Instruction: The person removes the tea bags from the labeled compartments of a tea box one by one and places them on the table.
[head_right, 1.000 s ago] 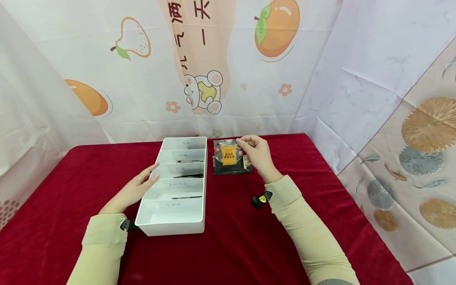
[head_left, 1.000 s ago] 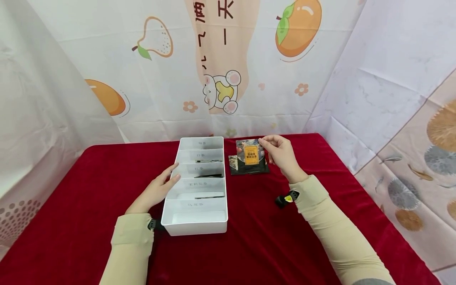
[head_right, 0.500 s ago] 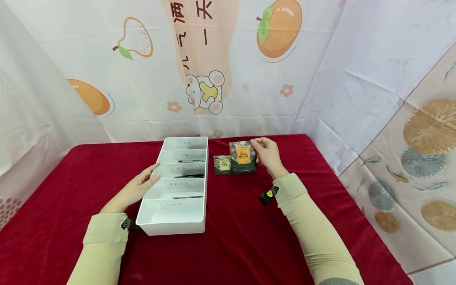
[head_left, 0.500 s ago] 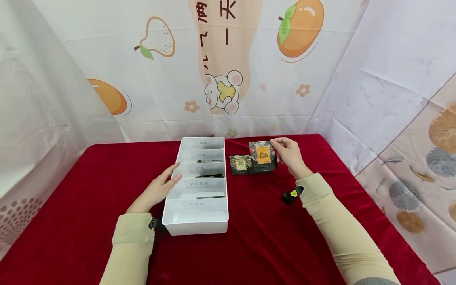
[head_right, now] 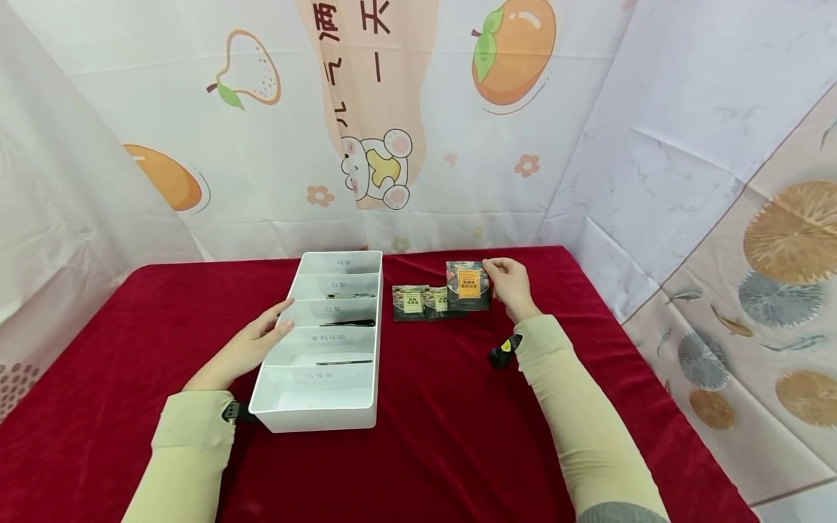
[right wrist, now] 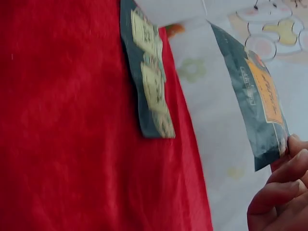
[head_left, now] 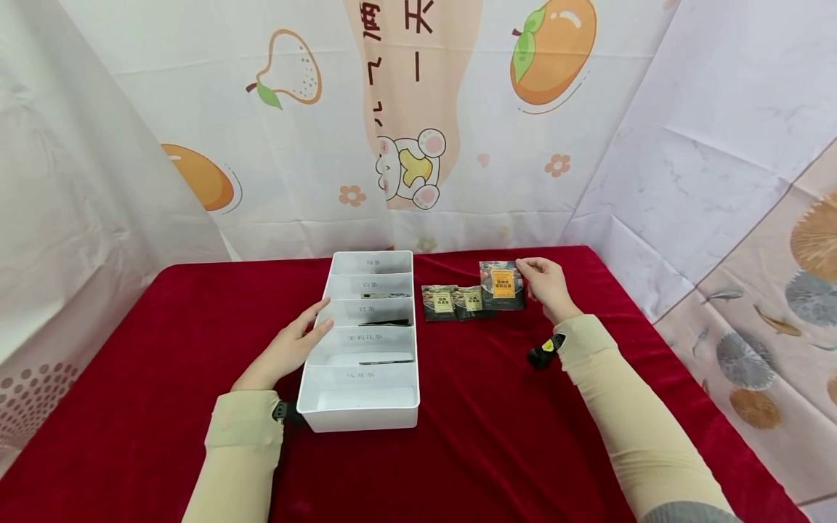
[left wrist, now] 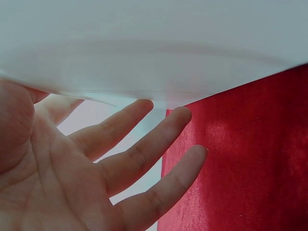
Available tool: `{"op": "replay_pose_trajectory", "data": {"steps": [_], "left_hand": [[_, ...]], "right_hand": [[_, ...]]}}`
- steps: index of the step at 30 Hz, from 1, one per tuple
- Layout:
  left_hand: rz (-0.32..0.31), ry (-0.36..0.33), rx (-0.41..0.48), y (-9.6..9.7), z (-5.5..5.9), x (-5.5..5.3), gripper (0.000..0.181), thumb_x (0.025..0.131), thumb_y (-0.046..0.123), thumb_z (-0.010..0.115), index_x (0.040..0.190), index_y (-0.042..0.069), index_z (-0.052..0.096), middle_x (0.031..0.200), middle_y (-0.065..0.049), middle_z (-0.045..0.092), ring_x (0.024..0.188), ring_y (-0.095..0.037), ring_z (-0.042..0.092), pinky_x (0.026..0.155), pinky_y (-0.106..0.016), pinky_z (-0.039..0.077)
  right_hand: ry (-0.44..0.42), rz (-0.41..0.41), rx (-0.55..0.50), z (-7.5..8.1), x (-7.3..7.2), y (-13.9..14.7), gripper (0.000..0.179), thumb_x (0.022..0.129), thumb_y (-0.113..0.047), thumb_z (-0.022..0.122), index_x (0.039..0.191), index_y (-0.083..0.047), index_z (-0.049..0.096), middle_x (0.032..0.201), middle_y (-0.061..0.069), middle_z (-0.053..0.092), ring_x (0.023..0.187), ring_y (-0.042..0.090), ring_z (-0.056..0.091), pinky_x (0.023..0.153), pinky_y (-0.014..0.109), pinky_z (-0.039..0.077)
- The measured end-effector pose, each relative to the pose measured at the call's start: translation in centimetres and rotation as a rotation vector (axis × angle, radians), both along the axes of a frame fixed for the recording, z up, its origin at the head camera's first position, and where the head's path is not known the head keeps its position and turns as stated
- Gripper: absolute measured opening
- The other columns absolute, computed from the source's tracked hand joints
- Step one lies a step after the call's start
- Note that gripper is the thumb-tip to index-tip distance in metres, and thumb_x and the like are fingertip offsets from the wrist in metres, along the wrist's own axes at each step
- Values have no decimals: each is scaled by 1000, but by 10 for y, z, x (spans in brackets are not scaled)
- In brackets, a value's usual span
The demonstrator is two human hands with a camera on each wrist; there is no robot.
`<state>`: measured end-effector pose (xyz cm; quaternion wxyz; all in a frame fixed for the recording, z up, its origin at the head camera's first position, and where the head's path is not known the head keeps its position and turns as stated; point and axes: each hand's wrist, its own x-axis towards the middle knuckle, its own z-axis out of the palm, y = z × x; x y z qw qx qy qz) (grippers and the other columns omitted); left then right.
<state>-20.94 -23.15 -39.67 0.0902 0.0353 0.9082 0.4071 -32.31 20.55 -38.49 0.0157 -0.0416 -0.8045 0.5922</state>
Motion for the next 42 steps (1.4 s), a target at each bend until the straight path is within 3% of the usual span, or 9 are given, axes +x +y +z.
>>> {"op": "replay_pose_trajectory", "data": {"steps": [9,19,32,42], "left_hand": [[-4,26,2,-2,-4,-1,67,104,43,45,159,16,19,155,-29,33,127,-47,52,105,-62,41],[-3,21,8,-2,-4,-2,66,104,42,45,159,16,19,155,-29,33,127,-46,51,105,-62,42],[-6,25,20,-3,-5,-2,65,105,40,46,159,16,19,154,-29,35,122,-43,57,103,-59,45],[-2,19,20,-3,-5,-2,66,104,42,45,159,16,19,153,-29,35,120,-43,58,102,-59,46]], "right_hand": [[-64,-32,9,-13,-11,17,42,102,-31,56,131,-1,56,74,-13,55,48,5,37,49,21,35],[-111,-45,41,-27,-17,24,43,102,-31,56,133,-2,56,86,-8,56,50,6,41,52,22,39],[-160,-25,40,-34,-25,22,46,103,-26,54,140,1,53,78,-12,57,52,3,48,54,18,47],[-225,13,59,-36,-20,18,47,103,-16,53,145,2,46,107,8,60,50,2,49,55,17,50]]}}
